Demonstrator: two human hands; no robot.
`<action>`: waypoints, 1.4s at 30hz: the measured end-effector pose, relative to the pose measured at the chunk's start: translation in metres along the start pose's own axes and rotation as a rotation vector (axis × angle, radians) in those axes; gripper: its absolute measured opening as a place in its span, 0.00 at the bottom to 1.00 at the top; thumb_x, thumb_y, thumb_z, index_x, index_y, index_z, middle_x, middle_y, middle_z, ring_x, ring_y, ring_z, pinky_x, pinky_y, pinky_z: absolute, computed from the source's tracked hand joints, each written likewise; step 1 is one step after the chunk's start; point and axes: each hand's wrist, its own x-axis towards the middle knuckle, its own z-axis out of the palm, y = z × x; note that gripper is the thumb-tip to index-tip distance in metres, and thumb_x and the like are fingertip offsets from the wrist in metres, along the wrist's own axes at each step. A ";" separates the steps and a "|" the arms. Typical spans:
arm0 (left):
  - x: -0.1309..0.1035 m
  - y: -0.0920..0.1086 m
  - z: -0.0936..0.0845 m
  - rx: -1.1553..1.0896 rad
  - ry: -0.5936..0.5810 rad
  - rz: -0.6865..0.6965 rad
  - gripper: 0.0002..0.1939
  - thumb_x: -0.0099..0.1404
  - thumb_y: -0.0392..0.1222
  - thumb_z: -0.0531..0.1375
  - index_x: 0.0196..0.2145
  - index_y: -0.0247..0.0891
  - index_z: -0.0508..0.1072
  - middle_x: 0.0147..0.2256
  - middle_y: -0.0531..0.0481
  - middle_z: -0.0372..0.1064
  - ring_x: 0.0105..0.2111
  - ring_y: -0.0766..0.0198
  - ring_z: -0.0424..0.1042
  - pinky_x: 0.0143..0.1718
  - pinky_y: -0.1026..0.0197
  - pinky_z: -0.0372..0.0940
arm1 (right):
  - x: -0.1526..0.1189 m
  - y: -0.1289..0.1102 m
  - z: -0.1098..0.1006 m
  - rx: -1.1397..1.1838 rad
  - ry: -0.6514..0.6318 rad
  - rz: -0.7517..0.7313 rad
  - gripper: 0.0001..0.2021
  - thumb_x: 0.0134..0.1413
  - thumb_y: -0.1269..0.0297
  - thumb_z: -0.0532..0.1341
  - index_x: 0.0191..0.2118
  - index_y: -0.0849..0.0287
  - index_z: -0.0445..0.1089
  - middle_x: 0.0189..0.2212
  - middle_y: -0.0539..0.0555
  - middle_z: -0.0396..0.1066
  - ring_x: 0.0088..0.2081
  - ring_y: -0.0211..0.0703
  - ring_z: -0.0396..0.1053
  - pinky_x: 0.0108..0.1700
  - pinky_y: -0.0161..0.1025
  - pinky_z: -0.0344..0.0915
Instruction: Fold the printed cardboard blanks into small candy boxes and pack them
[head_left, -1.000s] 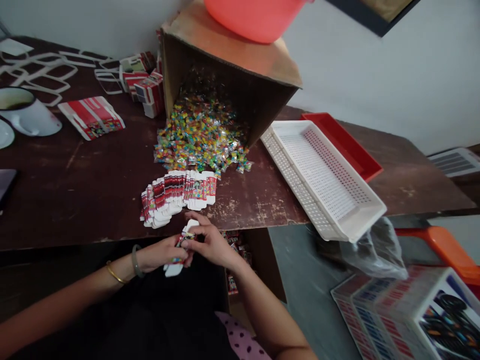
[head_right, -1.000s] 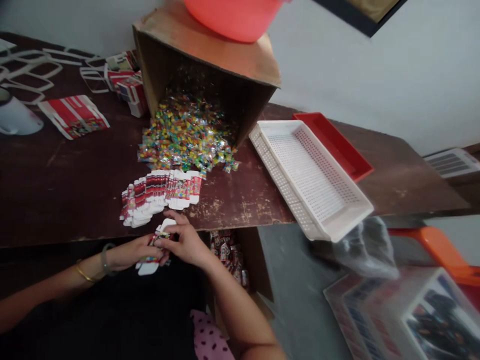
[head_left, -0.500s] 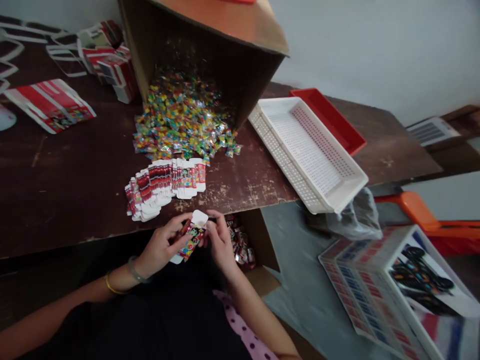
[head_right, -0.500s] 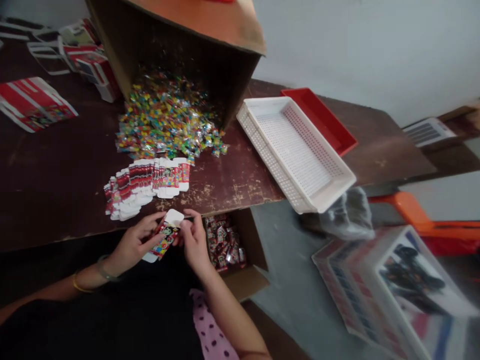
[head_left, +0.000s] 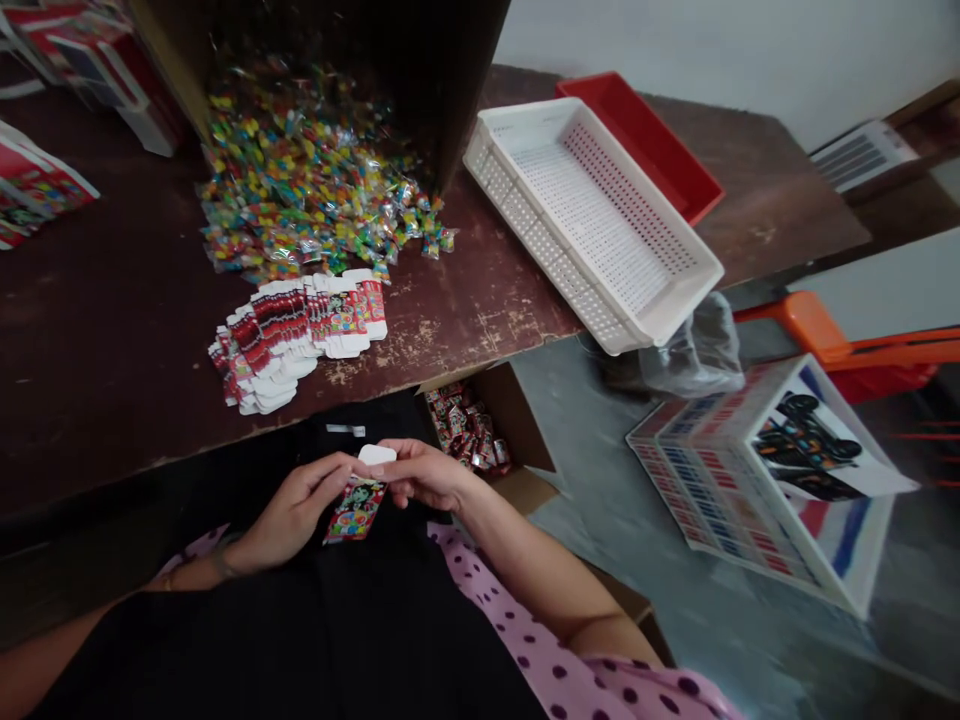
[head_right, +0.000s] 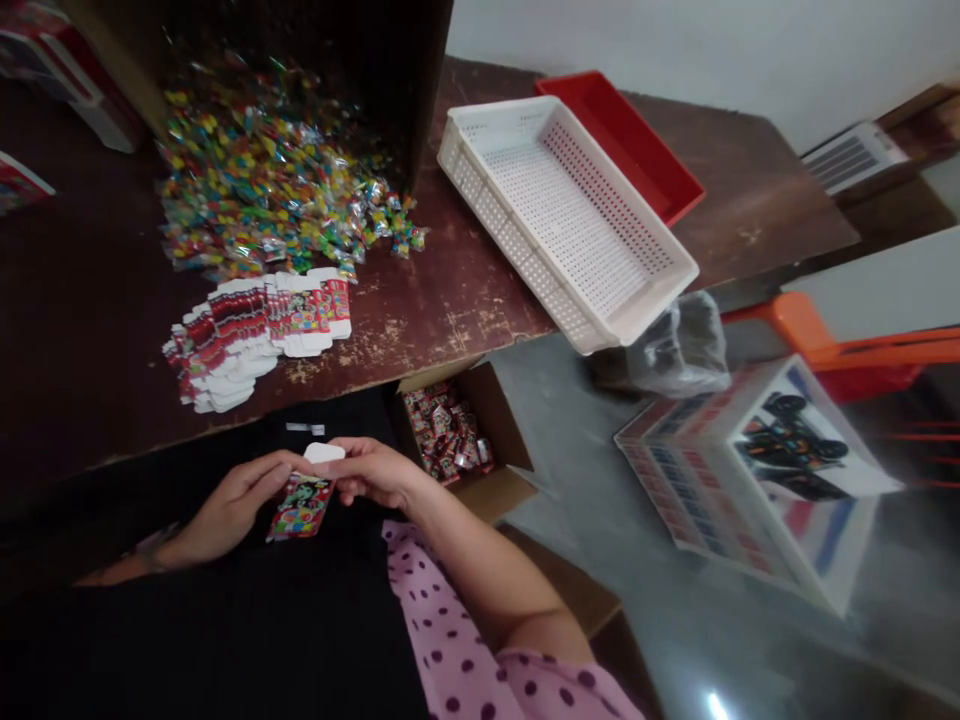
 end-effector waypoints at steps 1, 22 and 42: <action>0.000 0.000 0.000 -0.092 -0.002 -0.047 0.12 0.66 0.48 0.58 0.45 0.43 0.74 0.36 0.51 0.76 0.38 0.56 0.72 0.43 0.60 0.64 | 0.000 -0.001 0.002 -0.008 -0.008 -0.009 0.18 0.37 0.63 0.75 0.33 0.61 0.69 0.20 0.41 0.65 0.16 0.24 0.55 0.21 0.27 0.64; 0.017 0.004 0.003 -0.996 -0.317 -0.670 0.21 0.63 0.39 0.56 0.54 0.34 0.69 0.43 0.39 0.77 0.42 0.49 0.76 0.45 0.49 0.67 | -0.004 -0.009 0.016 -0.523 0.154 -0.356 0.20 0.56 0.47 0.61 0.35 0.61 0.79 0.36 0.52 0.68 0.24 0.28 0.65 0.23 0.29 0.65; 0.023 -0.008 -0.026 -0.279 -0.184 -0.239 0.31 0.56 0.42 0.67 0.58 0.47 0.68 0.46 0.48 0.71 0.50 0.55 0.67 0.55 0.55 0.59 | 0.012 -0.041 -0.021 -1.319 -0.053 -0.700 0.14 0.61 0.62 0.61 0.52 0.52 0.74 0.45 0.53 0.73 0.50 0.41 0.68 0.55 0.38 0.63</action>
